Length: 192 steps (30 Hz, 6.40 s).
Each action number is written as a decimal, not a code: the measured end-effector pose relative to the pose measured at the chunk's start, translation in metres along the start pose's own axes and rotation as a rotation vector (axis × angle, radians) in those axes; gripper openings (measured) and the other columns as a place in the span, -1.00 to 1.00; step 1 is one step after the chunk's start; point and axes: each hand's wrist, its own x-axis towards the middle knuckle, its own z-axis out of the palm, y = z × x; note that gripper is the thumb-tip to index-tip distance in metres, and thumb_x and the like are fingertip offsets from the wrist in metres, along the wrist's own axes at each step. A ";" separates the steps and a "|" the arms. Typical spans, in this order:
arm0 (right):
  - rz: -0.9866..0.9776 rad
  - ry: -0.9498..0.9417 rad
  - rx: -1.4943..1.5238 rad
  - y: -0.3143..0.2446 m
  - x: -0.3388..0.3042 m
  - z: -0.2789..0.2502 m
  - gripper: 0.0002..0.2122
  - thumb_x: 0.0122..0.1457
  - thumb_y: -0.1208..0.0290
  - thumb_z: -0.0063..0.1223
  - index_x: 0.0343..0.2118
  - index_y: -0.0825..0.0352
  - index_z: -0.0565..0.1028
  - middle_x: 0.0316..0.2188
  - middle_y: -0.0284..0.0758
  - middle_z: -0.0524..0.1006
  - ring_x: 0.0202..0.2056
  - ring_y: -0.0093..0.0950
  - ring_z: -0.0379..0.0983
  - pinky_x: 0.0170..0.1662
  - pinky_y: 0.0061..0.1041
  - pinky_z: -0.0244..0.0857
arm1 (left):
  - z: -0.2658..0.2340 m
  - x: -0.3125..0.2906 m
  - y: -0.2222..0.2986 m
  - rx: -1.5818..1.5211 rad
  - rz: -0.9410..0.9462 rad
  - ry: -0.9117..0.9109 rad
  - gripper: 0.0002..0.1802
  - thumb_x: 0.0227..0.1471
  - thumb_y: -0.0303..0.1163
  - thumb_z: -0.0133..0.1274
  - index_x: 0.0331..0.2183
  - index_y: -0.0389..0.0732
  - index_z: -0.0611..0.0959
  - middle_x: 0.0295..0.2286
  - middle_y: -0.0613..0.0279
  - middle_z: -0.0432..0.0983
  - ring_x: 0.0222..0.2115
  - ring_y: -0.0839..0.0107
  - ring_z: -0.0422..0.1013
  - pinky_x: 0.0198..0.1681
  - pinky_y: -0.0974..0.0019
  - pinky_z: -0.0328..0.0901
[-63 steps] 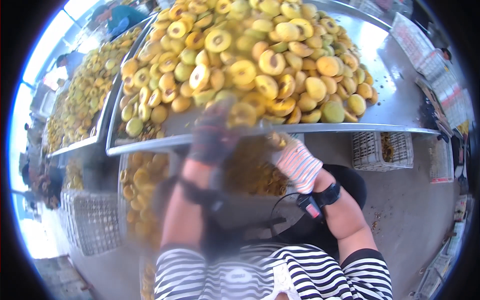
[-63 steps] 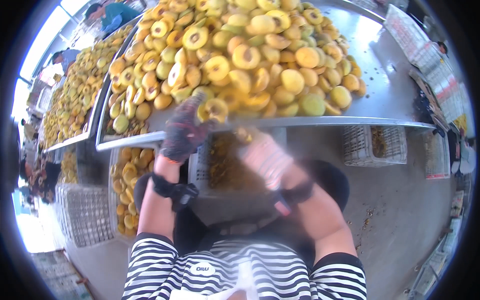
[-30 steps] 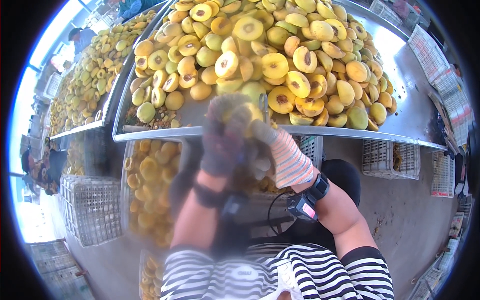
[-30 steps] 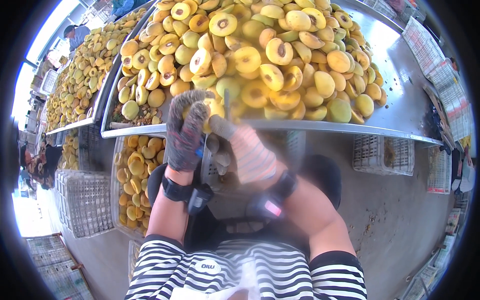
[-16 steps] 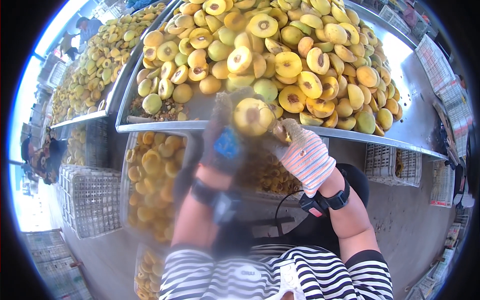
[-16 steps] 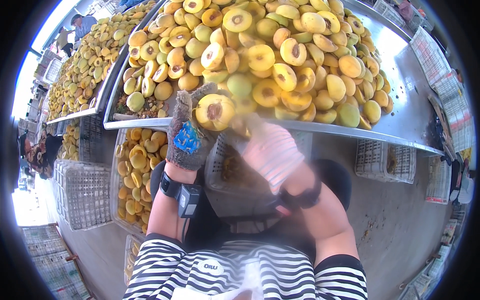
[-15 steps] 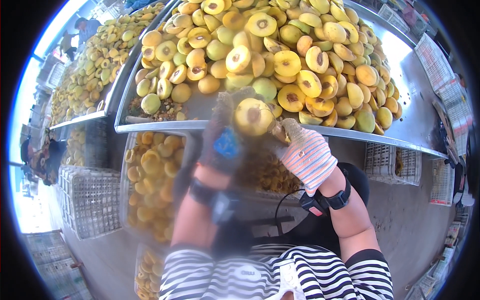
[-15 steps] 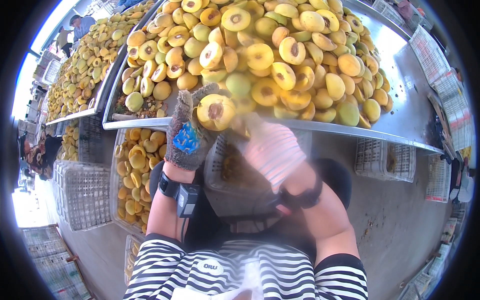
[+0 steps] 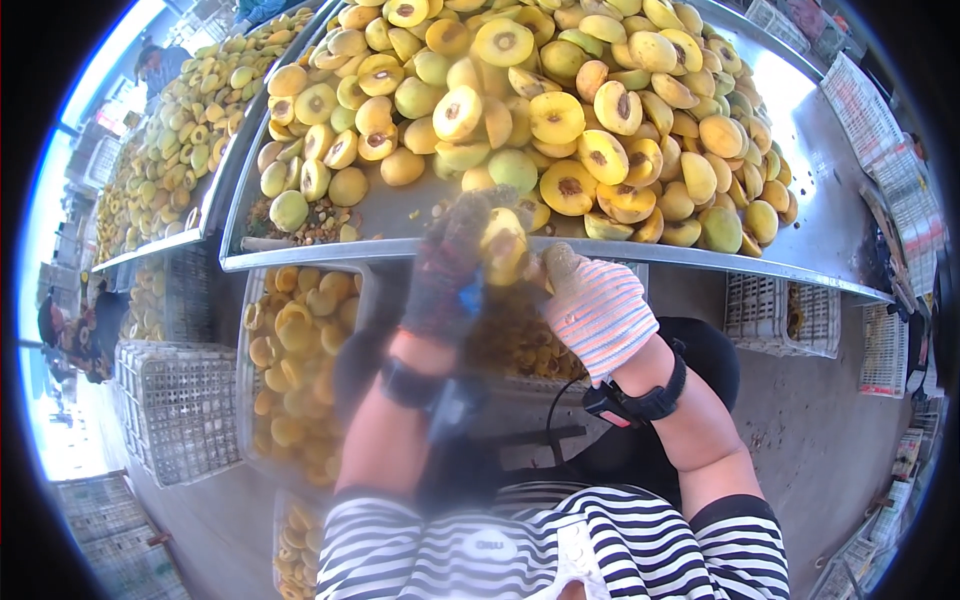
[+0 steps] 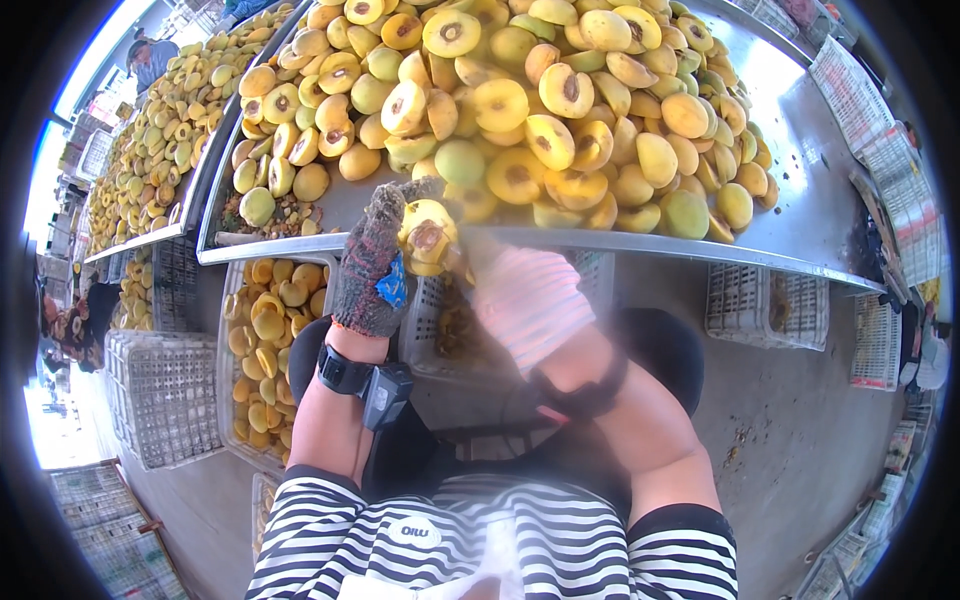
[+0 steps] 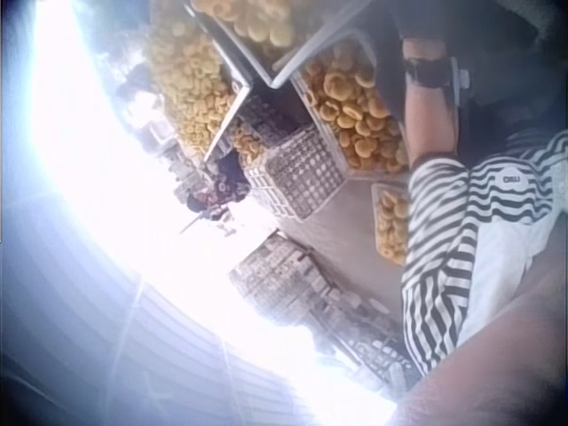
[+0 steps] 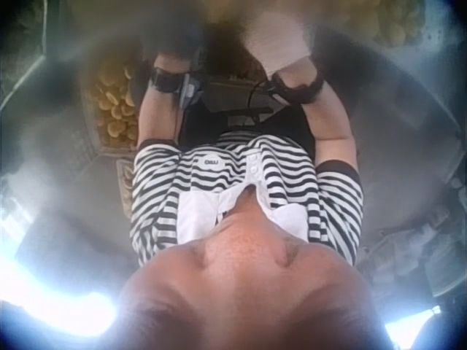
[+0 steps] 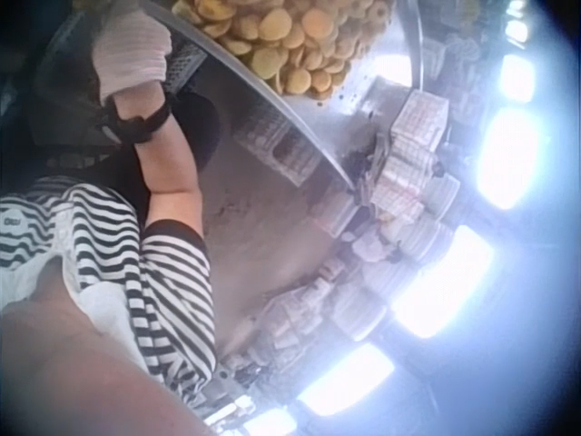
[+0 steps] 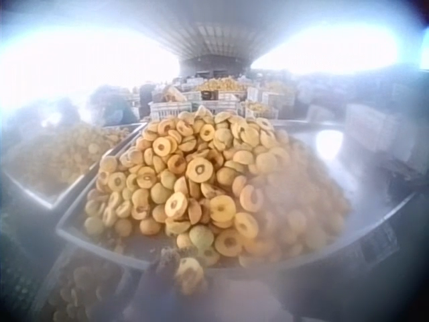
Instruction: The person is removing pits from apricots using a small handheld tool, tossing the pitted fruit into a plastic container and the stones into a separate area on the table.
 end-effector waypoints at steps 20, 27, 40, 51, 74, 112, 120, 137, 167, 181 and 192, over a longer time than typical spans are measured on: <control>-0.178 -0.315 -0.319 0.022 -0.006 0.046 -0.53 -0.08 0.42 0.13 -0.02 0.39 0.45 0.02 -0.05 0.35 0.02 -0.26 0.37 -0.08 -0.50 0.38 | -0.015 0.028 0.006 -0.177 0.028 -0.222 -0.64 0.07 -0.42 0.01 -0.06 -0.24 0.45 -0.10 0.21 0.44 -0.04 0.37 0.37 0.08 0.34 0.26; -0.265 -0.316 0.359 0.015 -0.002 0.024 -0.64 -0.05 0.37 0.14 -0.14 0.29 0.47 -0.24 -0.16 0.48 -0.20 -0.27 0.46 -0.18 -0.37 0.36 | -0.008 0.014 0.027 -1.014 -0.347 0.045 -0.42 0.12 -0.09 0.02 0.04 -0.31 0.43 -0.03 0.08 0.40 -0.04 0.33 0.36 0.05 0.31 0.26; -0.002 -0.566 0.837 -0.019 0.000 0.046 -0.74 0.09 0.43 0.05 -0.12 0.25 0.45 -0.32 -0.37 0.51 -0.32 -0.53 0.44 -0.29 -0.52 0.32 | 0.038 -0.038 -0.037 -1.696 -0.468 0.270 -0.54 0.09 -0.54 -0.02 0.05 -0.23 0.36 -0.06 0.10 0.43 -0.14 0.33 0.45 -0.04 0.35 0.37; 0.024 -0.393 0.850 -0.036 -0.014 0.051 -0.76 0.04 0.27 0.23 -0.33 0.19 0.39 -0.69 -0.45 0.33 -0.74 -0.60 0.20 -0.70 -0.58 0.09 | -0.040 -0.009 0.001 -0.899 -0.512 -0.027 -0.78 -0.01 -0.29 0.19 -0.46 -0.27 0.67 -0.57 0.32 0.55 -0.51 0.64 0.38 -0.41 0.43 0.34; 0.485 -0.820 1.424 -0.029 -0.039 0.027 -0.71 0.04 0.52 0.12 -0.14 0.23 0.39 -0.68 -0.46 0.31 -0.78 -0.60 0.13 -0.74 -0.57 -0.03 | -0.057 -0.004 0.050 -1.138 -0.389 0.066 -0.72 0.07 -0.22 0.12 -0.44 -0.27 0.65 -0.55 0.34 0.53 -0.52 0.61 0.38 -0.45 0.47 0.30; 0.296 -0.912 1.261 0.026 -0.041 -0.016 -0.78 0.09 0.25 0.13 -0.31 0.28 0.51 -0.51 -0.47 0.46 -0.45 -0.60 0.33 -0.35 -0.54 0.21 | -0.035 0.012 0.058 -1.051 -0.646 -0.127 -0.54 -0.08 -0.20 0.11 -0.10 -0.15 0.55 -0.23 0.15 0.53 -0.13 0.19 0.42 -0.01 0.19 0.29; 0.251 -0.641 0.311 0.051 -0.048 -0.005 -0.72 0.04 0.25 0.07 -0.27 0.36 0.50 -0.42 -0.14 0.57 -0.33 -0.26 0.51 -0.23 -0.36 0.35 | -0.175 -0.060 -0.012 -0.468 -0.930 0.098 -0.56 0.03 -0.35 0.13 -0.05 -0.32 0.51 -0.21 0.24 0.50 -0.18 0.53 0.38 -0.10 0.44 0.30; 0.116 -0.550 -0.394 0.093 -0.067 0.014 -0.79 0.05 0.45 0.00 -0.25 0.24 0.59 -0.35 -0.16 0.61 -0.31 -0.20 0.57 -0.30 -0.23 0.45 | 0.072 0.042 -0.013 0.247 -0.550 -0.508 -0.35 -0.06 -0.12 0.11 0.02 -0.25 0.39 -0.17 -0.03 0.50 -0.18 0.04 0.45 -0.10 0.10 0.33; 0.064 0.491 0.356 -0.034 -0.114 -0.040 -0.73 0.06 0.32 0.17 -0.18 0.24 0.48 -0.30 -0.22 0.57 -0.26 -0.36 0.54 -0.16 -0.41 0.41 | -0.012 -0.037 0.131 -0.090 0.034 0.046 -0.66 0.13 -0.47 -0.02 -0.02 -0.26 0.49 -0.02 0.10 0.43 0.02 0.28 0.34 0.11 0.27 0.21; 0.225 0.169 0.941 -0.054 -0.103 -0.041 -0.68 0.22 0.43 -0.03 0.02 0.39 0.36 -0.09 -0.37 0.46 -0.10 -0.59 0.36 -0.01 -0.62 0.23 | 0.019 -0.022 0.101 -2.000 -0.497 0.145 -0.59 0.21 -0.28 -0.06 0.07 -0.17 0.42 -0.04 0.25 0.42 -0.01 0.46 0.33 0.07 0.40 0.25; -0.040 0.133 0.378 -0.061 -0.092 -0.029 -0.66 0.20 0.26 0.03 -0.09 0.41 0.40 -0.29 -0.07 0.51 -0.23 -0.17 0.47 -0.17 -0.34 0.33 | -0.062 -0.037 0.091 -2.323 -0.519 0.084 -0.60 0.13 -0.45 0.01 0.03 -0.20 0.44 -0.12 0.24 0.48 -0.11 0.49 0.40 -0.02 0.39 0.32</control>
